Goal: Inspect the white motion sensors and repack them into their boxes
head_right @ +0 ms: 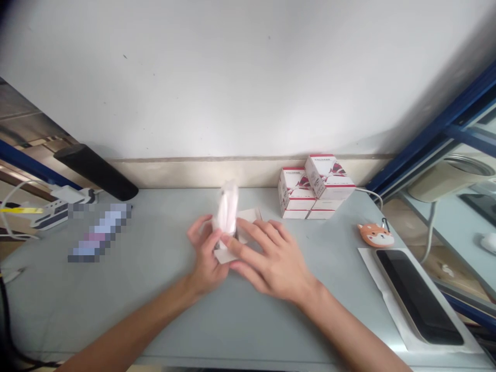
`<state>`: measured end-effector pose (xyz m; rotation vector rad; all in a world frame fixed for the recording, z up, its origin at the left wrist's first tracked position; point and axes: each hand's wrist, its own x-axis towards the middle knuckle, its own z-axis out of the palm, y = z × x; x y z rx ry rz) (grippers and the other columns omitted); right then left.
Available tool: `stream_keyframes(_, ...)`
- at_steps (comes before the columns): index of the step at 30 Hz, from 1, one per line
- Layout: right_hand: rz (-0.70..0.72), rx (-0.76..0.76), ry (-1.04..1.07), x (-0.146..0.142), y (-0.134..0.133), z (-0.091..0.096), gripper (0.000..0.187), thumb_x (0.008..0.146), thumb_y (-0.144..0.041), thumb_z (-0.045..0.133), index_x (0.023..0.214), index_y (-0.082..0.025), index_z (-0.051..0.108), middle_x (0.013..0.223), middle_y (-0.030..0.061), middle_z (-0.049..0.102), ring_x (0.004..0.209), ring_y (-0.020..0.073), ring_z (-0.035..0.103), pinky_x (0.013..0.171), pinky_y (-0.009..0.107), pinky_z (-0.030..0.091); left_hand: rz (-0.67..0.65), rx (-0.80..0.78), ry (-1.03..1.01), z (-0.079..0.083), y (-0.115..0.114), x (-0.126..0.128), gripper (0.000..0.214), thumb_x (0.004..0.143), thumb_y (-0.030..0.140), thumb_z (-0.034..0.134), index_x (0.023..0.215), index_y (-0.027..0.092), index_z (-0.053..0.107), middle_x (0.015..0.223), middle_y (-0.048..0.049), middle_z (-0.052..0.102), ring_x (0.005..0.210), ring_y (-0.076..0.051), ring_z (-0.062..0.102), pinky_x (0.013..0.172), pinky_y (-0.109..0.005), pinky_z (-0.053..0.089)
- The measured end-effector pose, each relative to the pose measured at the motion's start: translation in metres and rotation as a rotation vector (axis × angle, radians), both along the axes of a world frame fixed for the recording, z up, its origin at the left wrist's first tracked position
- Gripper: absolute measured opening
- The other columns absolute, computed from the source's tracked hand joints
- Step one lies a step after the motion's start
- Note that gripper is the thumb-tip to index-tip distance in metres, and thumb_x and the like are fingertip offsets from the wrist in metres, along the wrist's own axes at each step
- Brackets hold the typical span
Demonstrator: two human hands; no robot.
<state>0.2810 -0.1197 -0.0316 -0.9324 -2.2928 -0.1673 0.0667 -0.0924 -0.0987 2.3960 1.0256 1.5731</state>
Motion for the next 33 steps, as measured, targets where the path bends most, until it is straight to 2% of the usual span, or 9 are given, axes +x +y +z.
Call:
stream_keyframes(5, 0.054, -0.022, 0.037, 0.004, 0.005, -0.006, 0.048, 0.105, -0.035, 0.061, 0.152, -0.029, 0.057, 0.146, 0.0117, 0.065, 0.115, 0.0291, 0.063, 0.094, 0.045, 0.049, -0.024, 0.002, -0.004, 0.002, 0.003, -0.003, 0.075, 0.094, 0.015, 0.06, 0.159, 0.045, 0.036, 0.146, -0.0117, 0.026, 0.119, -0.029, 0.057, 0.095, -0.05, 0.06)
stream_keyframes(10, 0.073, -0.012, 0.017, 0.007, 0.007, -0.009, 0.048, 0.101, -0.034, 0.065, 0.148, -0.039, 0.063, 0.15, 0.0086, 0.06, 0.115, 0.0306, 0.061, 0.094, 0.046, 0.049, -0.028, -0.007, 0.007, 0.0, 0.006, -0.004, 0.082, 0.092, 0.015, 0.063, 0.159, 0.049, 0.031, 0.146, -0.0109, 0.026, 0.118, -0.029, 0.057, 0.093, -0.051, 0.061)
stream_keyframes(13, 0.045, 0.009, 0.023, 0.003, 0.004, -0.007, 0.049, 0.099, -0.027, 0.065, 0.146, -0.041, 0.064, 0.139, 0.0089, 0.063, 0.114, 0.0301, 0.06, 0.092, 0.045, 0.049, -0.036, 0.027, 0.023, 0.001, 0.007, -0.005, 0.077, 0.093, 0.015, 0.06, 0.158, 0.047, 0.033, 0.145, -0.011, 0.026, 0.118, -0.028, 0.057, 0.094, -0.051, 0.061)
stream_keyframes(17, 0.047, -0.002, 0.031, -0.002, -0.003, 0.003, 0.042, 0.097, -0.023, 0.063, 0.136, -0.033, 0.07, 0.121, 0.0108, 0.066, 0.112, 0.0302, 0.061, 0.09, 0.044, 0.048, -0.044, 0.08, 0.055, 0.003, 0.006, -0.008, 0.073, 0.092, 0.012, 0.058, 0.155, 0.044, 0.038, 0.149, -0.0117, 0.025, 0.128, -0.031, 0.054, 0.097, -0.053, 0.061)
stream_keyframes(21, 0.096, -0.02, 0.045, 0.002, -0.001, -0.001, 0.043, 0.096, -0.03, 0.064, 0.139, -0.032, 0.065, 0.128, 0.011, 0.065, 0.115, 0.0323, 0.061, 0.093, 0.047, 0.048, -0.066, 0.081, 0.071, 0.006, 0.007, -0.008, 0.069, 0.091, 0.01, 0.061, 0.151, 0.039, 0.045, 0.152, -0.0121, 0.026, 0.137, -0.033, 0.049, 0.104, -0.054, 0.059)
stream_keyframes(24, 0.113, 0.002, 0.246, 0.007, 0.003, -0.015, 0.055, 0.095, -0.023, 0.065, 0.148, -0.034, 0.054, 0.12, 0.0087, 0.068, 0.105, 0.0298, 0.064, 0.089, 0.046, 0.05, -0.071, 0.074, 0.078, 0.009, 0.006, -0.007, 0.058, 0.09, 0.008, 0.062, 0.14, 0.036, 0.055, 0.152, -0.0107, 0.026, 0.138, -0.032, 0.049, 0.106, -0.052, 0.058)
stream_keyframes(28, -0.046, -0.062, 0.658, 0.007, 0.003, -0.023, 0.062, 0.097, -0.016, 0.059, 0.155, -0.029, 0.044, 0.127, 0.0128, 0.065, 0.111, 0.0313, 0.064, 0.093, 0.048, 0.052, -0.14, 0.051, 0.147, 0.008, 0.006, -0.007, 0.042, 0.088, 0.01, 0.065, 0.123, 0.032, 0.063, 0.158, -0.0083, 0.02, 0.139, -0.032, 0.049, 0.108, -0.052, 0.058)
stream_keyframes(30, -0.054, -0.074, 0.616, 0.004, 0.0, -0.018, 0.052, 0.098, -0.017, 0.055, 0.149, -0.029, 0.051, 0.129, 0.0131, 0.064, 0.115, 0.032, 0.063, 0.095, 0.049, 0.05, -0.159, 0.062, 0.126, 0.005, 0.007, -0.007, 0.047, 0.089, 0.011, 0.067, 0.129, 0.035, 0.059, 0.161, -0.0077, 0.016, 0.14, -0.032, 0.05, 0.108, -0.053, 0.059)
stream_keyframes(33, -0.002, -0.068, 0.352, 0.001, -0.002, -0.008, 0.035, 0.1, -0.024, 0.052, 0.133, -0.029, 0.064, 0.132, 0.0122, 0.065, 0.124, 0.0353, 0.06, 0.1, 0.054, 0.046, -0.2, 0.082, 0.004, 0.001, 0.008, -0.006, 0.068, 0.093, 0.013, 0.068, 0.149, 0.04, 0.041, 0.166, -0.0096, 0.01, 0.14, -0.032, 0.053, 0.109, -0.055, 0.058)
